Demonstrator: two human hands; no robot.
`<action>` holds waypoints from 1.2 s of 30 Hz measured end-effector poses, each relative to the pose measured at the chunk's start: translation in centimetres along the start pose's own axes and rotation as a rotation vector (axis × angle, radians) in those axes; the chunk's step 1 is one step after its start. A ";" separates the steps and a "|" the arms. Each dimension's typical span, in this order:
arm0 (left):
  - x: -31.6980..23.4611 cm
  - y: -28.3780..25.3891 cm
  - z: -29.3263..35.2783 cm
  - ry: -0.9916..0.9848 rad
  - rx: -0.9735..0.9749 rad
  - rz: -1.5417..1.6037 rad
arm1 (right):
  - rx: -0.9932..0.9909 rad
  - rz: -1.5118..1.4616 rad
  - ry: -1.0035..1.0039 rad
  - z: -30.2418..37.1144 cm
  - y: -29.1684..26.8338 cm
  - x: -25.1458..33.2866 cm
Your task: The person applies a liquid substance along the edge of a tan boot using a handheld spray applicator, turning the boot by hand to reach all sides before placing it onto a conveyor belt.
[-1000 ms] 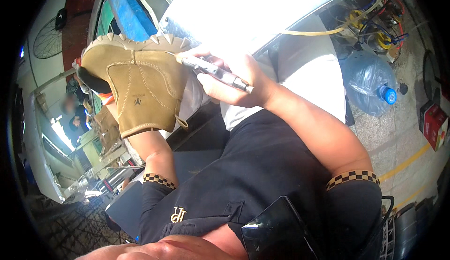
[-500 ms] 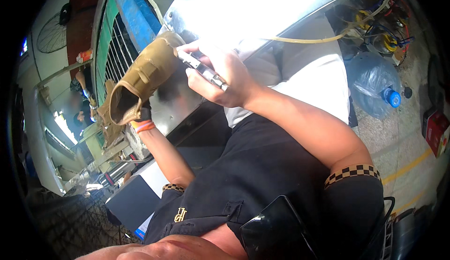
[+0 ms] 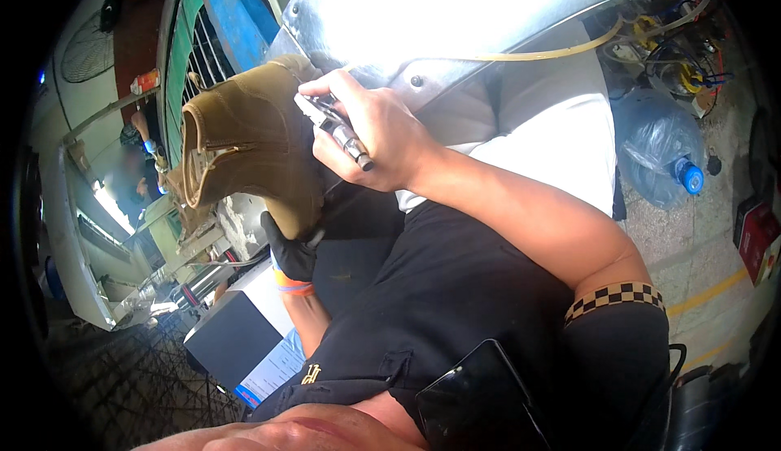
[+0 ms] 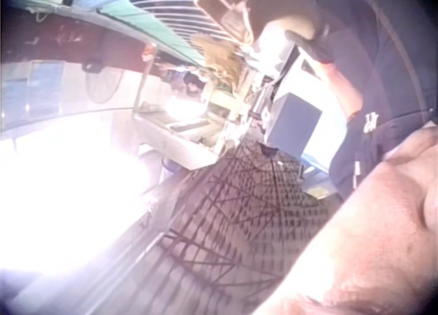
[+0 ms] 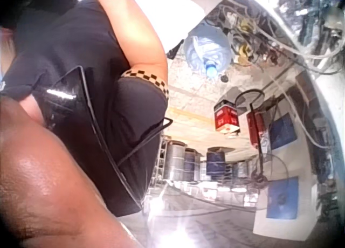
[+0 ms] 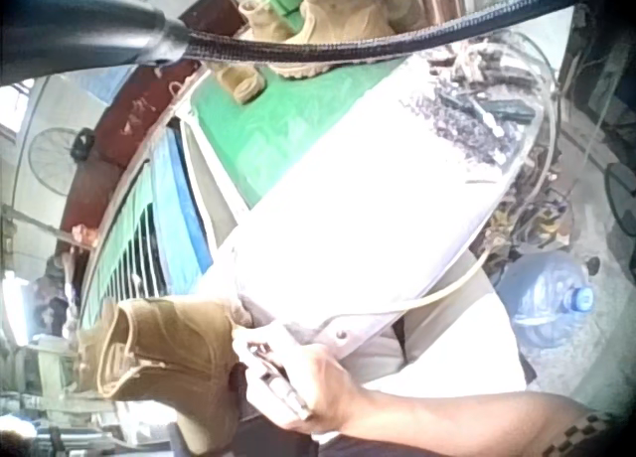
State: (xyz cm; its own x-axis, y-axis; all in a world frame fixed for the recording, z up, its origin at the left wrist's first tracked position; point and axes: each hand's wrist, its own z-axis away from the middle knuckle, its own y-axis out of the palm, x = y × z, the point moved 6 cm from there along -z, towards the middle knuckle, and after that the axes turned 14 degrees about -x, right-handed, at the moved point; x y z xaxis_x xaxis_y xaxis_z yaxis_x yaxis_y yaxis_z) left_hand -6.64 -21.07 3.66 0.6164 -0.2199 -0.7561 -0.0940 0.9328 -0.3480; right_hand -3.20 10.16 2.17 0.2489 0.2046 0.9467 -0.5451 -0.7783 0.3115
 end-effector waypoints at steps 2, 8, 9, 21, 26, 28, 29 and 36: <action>0.6 0.7 1.1 0.053 0.093 -0.023 | -0.007 -0.012 -0.004 0.2 0.0 0.1; 2.7 3.9 3.8 -0.202 0.290 0.209 | 0.055 -0.003 0.059 1.2 0.3 -0.2; 2.6 4.5 4.1 -0.210 0.279 0.215 | 0.069 0.002 0.063 1.4 0.3 -0.2; 2.3 12.4 9.2 -0.493 0.672 0.454 | 0.234 -0.033 0.181 2.8 -2.1 1.1; 2.4 15.8 10.3 -0.534 0.827 0.453 | 0.272 0.103 0.200 1.5 -4.4 3.4; 2.1 17.4 10.6 -0.542 0.924 0.497 | 0.292 0.074 0.403 1.5 -5.5 4.2; 1.9 18.2 10.8 -0.545 0.979 0.518 | 0.283 0.079 0.443 1.4 -5.9 4.7; 0.0 22.7 10.6 -0.647 1.123 0.788 | 0.172 0.139 0.242 1.0 -6.0 6.5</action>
State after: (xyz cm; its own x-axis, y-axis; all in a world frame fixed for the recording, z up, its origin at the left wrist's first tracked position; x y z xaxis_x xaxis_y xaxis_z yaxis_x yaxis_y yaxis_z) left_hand -0.47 3.11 1.61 0.9496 0.3050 -0.0719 -0.1111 0.5423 0.8328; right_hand 2.43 15.56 6.36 -0.0267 0.2085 0.9777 -0.4121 -0.8933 0.1792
